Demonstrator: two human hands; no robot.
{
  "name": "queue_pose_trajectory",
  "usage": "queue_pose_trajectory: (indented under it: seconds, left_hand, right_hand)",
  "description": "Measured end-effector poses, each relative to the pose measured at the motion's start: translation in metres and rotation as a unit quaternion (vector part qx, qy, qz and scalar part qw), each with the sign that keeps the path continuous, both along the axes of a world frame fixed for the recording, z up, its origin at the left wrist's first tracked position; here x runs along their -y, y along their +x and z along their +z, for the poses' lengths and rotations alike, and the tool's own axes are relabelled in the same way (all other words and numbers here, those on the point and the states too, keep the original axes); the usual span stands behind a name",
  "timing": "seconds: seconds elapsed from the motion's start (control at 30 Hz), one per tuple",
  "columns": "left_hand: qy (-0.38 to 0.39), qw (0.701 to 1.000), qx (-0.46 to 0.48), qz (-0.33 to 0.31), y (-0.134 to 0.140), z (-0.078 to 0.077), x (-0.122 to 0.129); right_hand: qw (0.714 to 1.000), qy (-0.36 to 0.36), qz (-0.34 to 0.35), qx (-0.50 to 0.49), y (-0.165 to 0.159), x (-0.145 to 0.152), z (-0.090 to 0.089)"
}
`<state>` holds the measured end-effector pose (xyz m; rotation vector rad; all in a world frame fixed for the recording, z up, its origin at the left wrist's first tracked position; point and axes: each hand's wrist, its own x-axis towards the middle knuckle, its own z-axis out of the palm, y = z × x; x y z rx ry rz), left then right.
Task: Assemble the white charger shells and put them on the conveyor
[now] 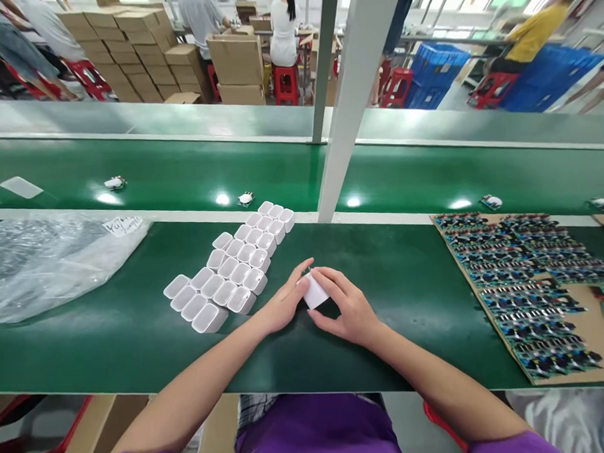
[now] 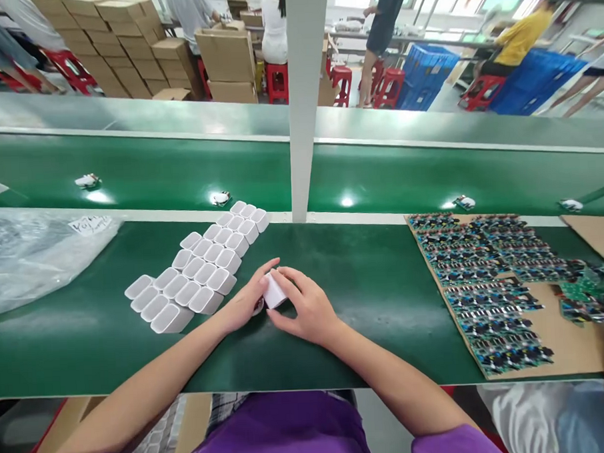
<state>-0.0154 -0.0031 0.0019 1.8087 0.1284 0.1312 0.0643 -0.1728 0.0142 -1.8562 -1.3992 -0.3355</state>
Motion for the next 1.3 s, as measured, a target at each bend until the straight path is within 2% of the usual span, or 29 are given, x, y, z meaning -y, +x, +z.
queue_pose_trajectory:
  seconds: [0.1, 0.17, 0.23, 0.3, 0.37, 0.43, 0.57, 0.73, 0.87, 0.93, 1.0, 1.07, 1.13, 1.2, 1.3]
  left_hand:
    - [-0.036, 0.999, -0.015, -0.028, 0.002, -0.001, -0.004]
    - [-0.043, 0.999, -0.009, 0.009, 0.005, 0.001, -0.008]
    - [-0.041, 0.997, 0.007, 0.067, 0.008, 0.005, -0.012]
    - [-0.035, 0.994, 0.016, 0.097, 0.010, 0.007, -0.014]
    - [-0.020, 0.995, 0.013, 0.099, 0.012, 0.008, -0.016]
    - [-0.004, 0.996, 0.004, 0.091, 0.012, 0.008, -0.017]
    - [0.018, 0.997, -0.012, 0.078, 0.012, 0.008, -0.019]
    - [0.031, 0.997, -0.018, 0.067, 0.011, 0.010, -0.020]
    - [0.025, 0.998, -0.009, 0.065, 0.010, 0.014, -0.019]
    - [0.021, 0.997, 0.006, 0.072, 0.009, 0.016, -0.019]
    - [0.028, 0.995, 0.025, 0.087, 0.007, 0.021, -0.019]
    - [0.050, 0.992, 0.042, 0.104, 0.004, 0.026, -0.020]
    - [0.087, 0.987, 0.060, 0.118, 0.001, 0.031, -0.021]
    - [0.130, 0.978, 0.083, 0.142, 0.000, 0.036, -0.024]
    - [0.194, 0.954, 0.112, 0.202, -0.001, 0.040, -0.029]
  right_hand:
    - [0.996, 0.045, -0.062, -0.048, 0.043, 0.006, 0.006]
    - [0.979, 0.043, -0.158, -0.122, 0.091, 0.005, 0.016]
    - [0.950, -0.038, -0.248, -0.185, 0.146, -0.004, 0.029]
    - [0.916, -0.121, -0.326, -0.201, 0.194, -0.021, 0.038]
    - [0.903, -0.147, -0.339, -0.218, 0.225, -0.041, 0.041]
    - [0.900, -0.161, -0.331, -0.232, 0.237, -0.059, 0.035]
    - [0.907, -0.164, -0.315, -0.227, 0.225, -0.074, 0.009]
    - [0.925, -0.091, -0.313, -0.197, 0.205, -0.063, -0.015]
    - [0.942, -0.080, -0.295, -0.141, 0.190, -0.050, -0.027]
    - [0.959, -0.045, -0.261, -0.103, 0.171, -0.041, -0.034]
    - [0.979, -0.033, -0.185, -0.081, 0.143, -0.029, -0.040]
    - [0.991, -0.059, -0.094, -0.074, 0.110, -0.018, -0.044]
    - [0.994, -0.090, -0.033, -0.060, 0.080, -0.012, -0.045]
    - [0.993, -0.112, -0.010, -0.032, 0.061, -0.012, -0.044]
    - [0.989, -0.143, -0.023, 0.010, 0.052, -0.020, -0.041]
